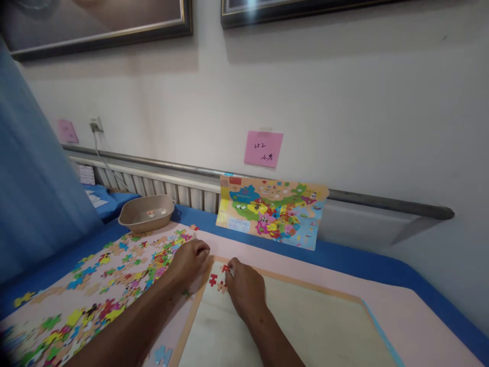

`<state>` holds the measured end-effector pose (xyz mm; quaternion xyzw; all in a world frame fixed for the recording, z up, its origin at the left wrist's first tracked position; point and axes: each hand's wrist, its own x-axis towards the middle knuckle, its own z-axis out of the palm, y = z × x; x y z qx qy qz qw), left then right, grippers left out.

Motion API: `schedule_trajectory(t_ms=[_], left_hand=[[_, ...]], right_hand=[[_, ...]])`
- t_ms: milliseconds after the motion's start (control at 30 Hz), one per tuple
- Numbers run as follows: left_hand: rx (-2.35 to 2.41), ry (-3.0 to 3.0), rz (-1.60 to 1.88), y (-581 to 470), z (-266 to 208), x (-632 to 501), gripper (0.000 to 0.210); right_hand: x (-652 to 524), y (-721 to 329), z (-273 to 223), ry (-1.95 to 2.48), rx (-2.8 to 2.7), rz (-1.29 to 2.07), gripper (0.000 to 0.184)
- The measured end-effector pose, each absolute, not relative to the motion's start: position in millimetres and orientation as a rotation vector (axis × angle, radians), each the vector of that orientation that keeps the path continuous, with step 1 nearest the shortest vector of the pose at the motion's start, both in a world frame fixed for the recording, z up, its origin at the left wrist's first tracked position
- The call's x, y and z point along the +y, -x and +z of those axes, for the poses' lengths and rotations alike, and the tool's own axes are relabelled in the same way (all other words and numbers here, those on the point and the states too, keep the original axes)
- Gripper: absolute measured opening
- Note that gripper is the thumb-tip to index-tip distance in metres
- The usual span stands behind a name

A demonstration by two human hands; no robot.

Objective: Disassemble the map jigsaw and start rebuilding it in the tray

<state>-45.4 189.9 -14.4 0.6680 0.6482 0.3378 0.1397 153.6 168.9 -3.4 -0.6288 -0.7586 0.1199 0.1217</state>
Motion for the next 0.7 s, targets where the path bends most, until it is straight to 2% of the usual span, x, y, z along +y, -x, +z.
schedule_trajectory(t_ms=[233,333,467,600,700], left_hand=[[1.664,-1.559,1.441,65.0,21.5,193.3,0.016],[1.463,-1.315,1.684,78.3,53.5,187.0,0.014],[1.030,-1.027,2.080,105.0,105.0,167.5,0.021],[0.756,-0.832,2.309,134.3,140.3,144.6,0.026],[0.736,-0.759,2.311,149.5,149.2,135.5,0.035]], right_hand=[[169.0,-159.2,0.2,1.882,-2.199,0.395,0.027],[169.3,-160.8,0.3,1.880,-2.177,0.444,0.031],[170.5,-162.6,2.9,1.849,-2.130,0.511,0.031],[163.8,-157.6,21.1,1.689,-2.013,0.538,0.031],[141.2,-138.9,44.3,1.343,-1.981,0.771,0.034]])
